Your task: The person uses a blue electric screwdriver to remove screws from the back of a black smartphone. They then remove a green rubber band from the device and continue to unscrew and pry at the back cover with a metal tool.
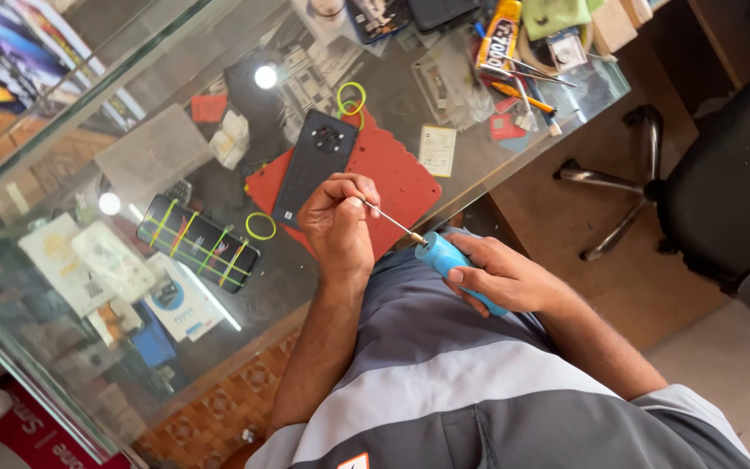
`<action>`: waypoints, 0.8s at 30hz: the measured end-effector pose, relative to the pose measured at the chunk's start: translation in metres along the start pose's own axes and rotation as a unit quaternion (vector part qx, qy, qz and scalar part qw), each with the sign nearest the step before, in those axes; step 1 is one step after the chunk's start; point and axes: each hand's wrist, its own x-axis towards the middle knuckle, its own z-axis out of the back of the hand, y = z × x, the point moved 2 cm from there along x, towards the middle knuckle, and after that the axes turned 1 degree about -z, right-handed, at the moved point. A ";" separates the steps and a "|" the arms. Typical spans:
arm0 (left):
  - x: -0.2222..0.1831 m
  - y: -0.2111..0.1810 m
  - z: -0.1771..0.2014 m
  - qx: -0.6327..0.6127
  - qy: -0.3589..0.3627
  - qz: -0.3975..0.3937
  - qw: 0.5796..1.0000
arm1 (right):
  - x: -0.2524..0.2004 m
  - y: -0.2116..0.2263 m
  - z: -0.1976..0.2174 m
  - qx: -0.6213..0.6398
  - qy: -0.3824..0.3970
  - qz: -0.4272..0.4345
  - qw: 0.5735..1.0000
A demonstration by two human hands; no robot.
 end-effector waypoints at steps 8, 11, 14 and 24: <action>-0.014 -0.001 0.014 -0.153 -0.082 0.067 0.983 | 0.012 -0.002 -0.001 -0.027 0.059 -0.004 0.998; 0.002 -0.024 0.048 -0.217 -0.153 -0.010 0.964 | 0.011 -0.005 -0.003 0.061 0.106 -0.014 0.992; -0.013 -0.040 0.063 0.040 -0.116 -0.026 0.992 | 0.018 -0.009 -0.001 0.034 0.083 -0.038 0.995; -0.008 -0.060 0.049 0.735 -0.011 -0.191 0.650 | 0.060 -0.003 -0.002 -0.216 -0.107 0.023 0.970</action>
